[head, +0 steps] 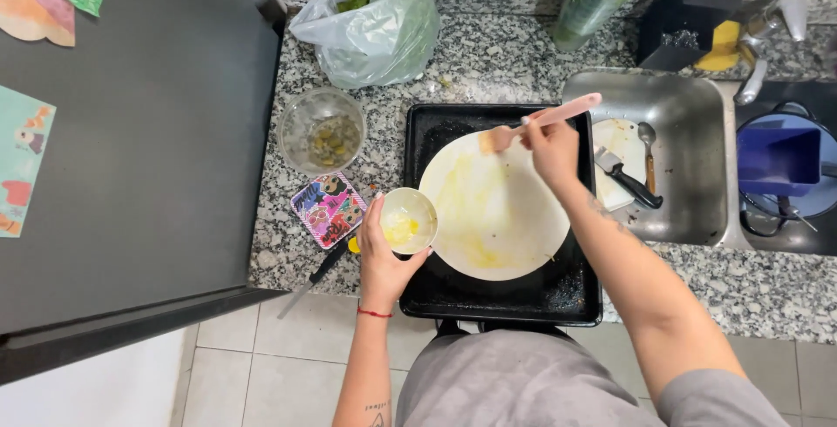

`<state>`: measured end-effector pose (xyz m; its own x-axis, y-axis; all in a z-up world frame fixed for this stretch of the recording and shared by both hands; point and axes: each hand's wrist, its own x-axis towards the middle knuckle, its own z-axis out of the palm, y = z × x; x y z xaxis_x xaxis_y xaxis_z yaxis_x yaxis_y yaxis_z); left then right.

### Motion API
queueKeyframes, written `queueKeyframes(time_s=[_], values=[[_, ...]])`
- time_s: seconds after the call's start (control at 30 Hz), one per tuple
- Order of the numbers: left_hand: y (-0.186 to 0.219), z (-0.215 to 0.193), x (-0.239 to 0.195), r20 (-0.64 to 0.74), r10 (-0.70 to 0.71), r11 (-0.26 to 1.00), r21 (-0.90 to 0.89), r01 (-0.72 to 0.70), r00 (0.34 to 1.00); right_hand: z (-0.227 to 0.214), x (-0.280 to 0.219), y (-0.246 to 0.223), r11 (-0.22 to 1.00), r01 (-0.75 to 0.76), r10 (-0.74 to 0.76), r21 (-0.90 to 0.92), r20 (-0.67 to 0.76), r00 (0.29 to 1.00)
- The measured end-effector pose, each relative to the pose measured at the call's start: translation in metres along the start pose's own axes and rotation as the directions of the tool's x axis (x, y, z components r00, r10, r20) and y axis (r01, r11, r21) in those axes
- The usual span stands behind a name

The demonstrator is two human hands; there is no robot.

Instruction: The person cleans a baking tray with a cloth and oil, then retrieves a package of pizza dough from the refrigerator. They place the dough on the tray and brush it with a liquid using a pink silicone brush. Finally, they crack an egg into a bowl and whisk it with a fork.

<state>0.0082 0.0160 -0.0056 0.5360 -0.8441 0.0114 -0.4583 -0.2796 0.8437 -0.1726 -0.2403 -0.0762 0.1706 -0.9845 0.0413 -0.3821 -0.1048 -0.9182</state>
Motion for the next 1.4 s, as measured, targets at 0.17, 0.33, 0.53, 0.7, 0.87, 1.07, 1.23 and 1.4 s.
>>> queueKeyframes(time_s=[0.17, 0.33, 0.53, 0.7, 0.87, 1.07, 1.23, 1.4], values=[[-0.003, -0.002, 0.001, -0.014, -0.009, 1.000, -0.027, 0.008, 1.000, -0.074, -0.053, -0.005, 0.966, 0.085, -0.096, -0.242, -0.031, 0.995], [-0.005, 0.014, 0.013, 0.016, 0.002, 0.999, -0.052, -0.002, 1.000, -0.103, -0.141, -0.013, 0.881, 0.208, -0.173, -0.426, 0.120, 0.978], [-0.002, 0.054, 0.056, 0.083, 0.145, 0.985, -0.104, -0.136, 0.986, -0.120, -0.177, -0.002, 0.952, 0.194, -0.168, -0.238, 0.124, 0.978], [0.031, 0.093, 0.140, 0.053, 0.279, 0.949, 0.137, -0.284, 0.959, -0.130, -0.195, -0.030, 0.949, 0.273, -0.216, -0.155, 0.312, 0.925], [0.048, 0.145, 0.231, 0.117, 0.149, 0.961, 0.217, -0.172, 0.982, -0.152, -0.191, -0.040, 0.970, 0.140, -0.060, -0.200, 0.362, 0.930], [0.050, 0.173, 0.258, 0.262, 0.040, 0.957, 0.267, -0.112, 0.964, -0.168, -0.170, -0.050, 0.957, 0.098, -0.002, -0.271, 0.334, 0.942], [0.047, 0.149, 0.226, 0.170, 0.117, 0.965, 0.215, -0.153, 0.979, -0.162, -0.135, -0.049, 0.896, 0.053, 0.132, -0.442, 0.378, 0.916], [0.043, 0.081, 0.114, -0.034, 0.410, 0.912, 0.027, -0.409, 0.911, -0.121, -0.065, -0.058, 0.905, -0.063, 0.168, -0.420, 0.218, 0.962]])
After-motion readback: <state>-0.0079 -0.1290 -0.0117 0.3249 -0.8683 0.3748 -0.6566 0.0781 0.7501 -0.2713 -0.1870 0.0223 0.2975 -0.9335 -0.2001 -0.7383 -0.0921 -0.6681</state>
